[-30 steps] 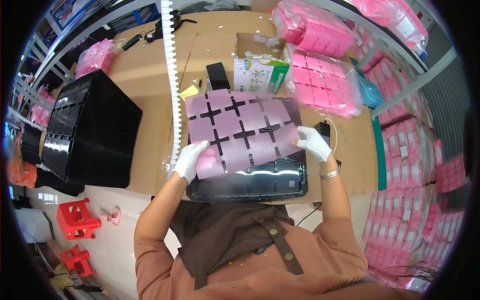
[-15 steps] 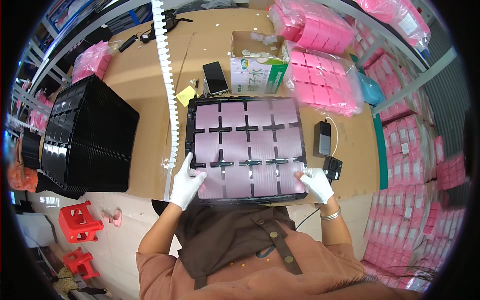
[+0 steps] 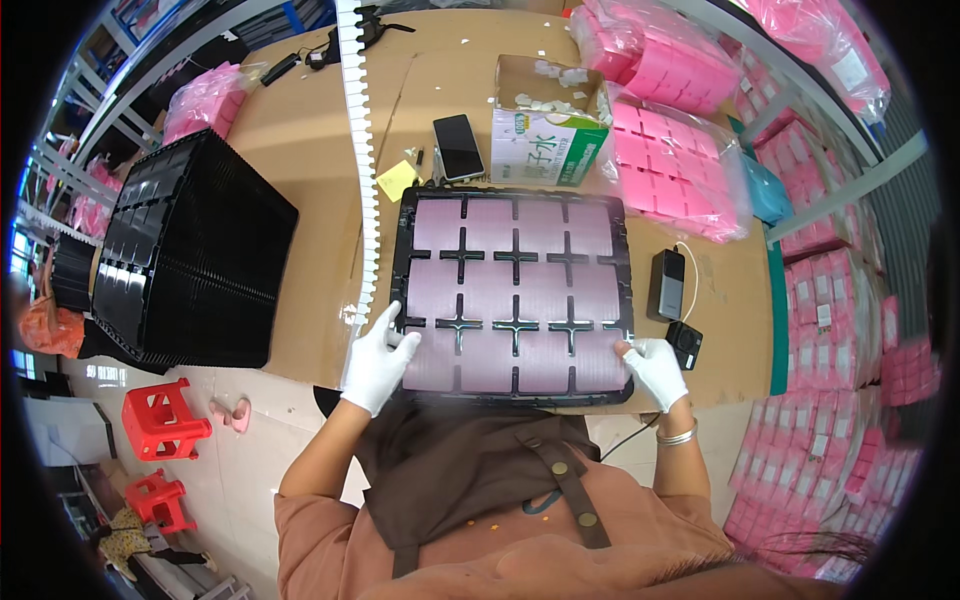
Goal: The person assembles plastic components by hand, then packages them into plastic trays and storage bins.
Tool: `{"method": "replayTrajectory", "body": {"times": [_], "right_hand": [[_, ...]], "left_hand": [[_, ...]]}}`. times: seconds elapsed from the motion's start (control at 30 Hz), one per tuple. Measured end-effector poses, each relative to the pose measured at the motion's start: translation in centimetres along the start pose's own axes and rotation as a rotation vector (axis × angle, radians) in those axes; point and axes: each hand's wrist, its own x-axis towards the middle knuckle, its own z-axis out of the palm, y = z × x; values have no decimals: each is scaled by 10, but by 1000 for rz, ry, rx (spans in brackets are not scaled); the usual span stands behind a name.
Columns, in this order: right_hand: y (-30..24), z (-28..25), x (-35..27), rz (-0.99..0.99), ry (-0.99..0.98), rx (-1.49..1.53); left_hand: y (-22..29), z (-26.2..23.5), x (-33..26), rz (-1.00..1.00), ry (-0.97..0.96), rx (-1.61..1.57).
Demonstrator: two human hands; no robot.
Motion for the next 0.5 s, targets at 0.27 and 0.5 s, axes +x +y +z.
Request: {"method": "replayTrajectory", "body": {"times": [0.27, 0.5], "right_hand": [[-65, -17, 45, -487, 405, -362], [-98, 40, 133, -439, 214, -675]], "left_hand": [[37, 8, 55, 538, 110, 436], [52, 66, 130, 705, -128, 842]]}}
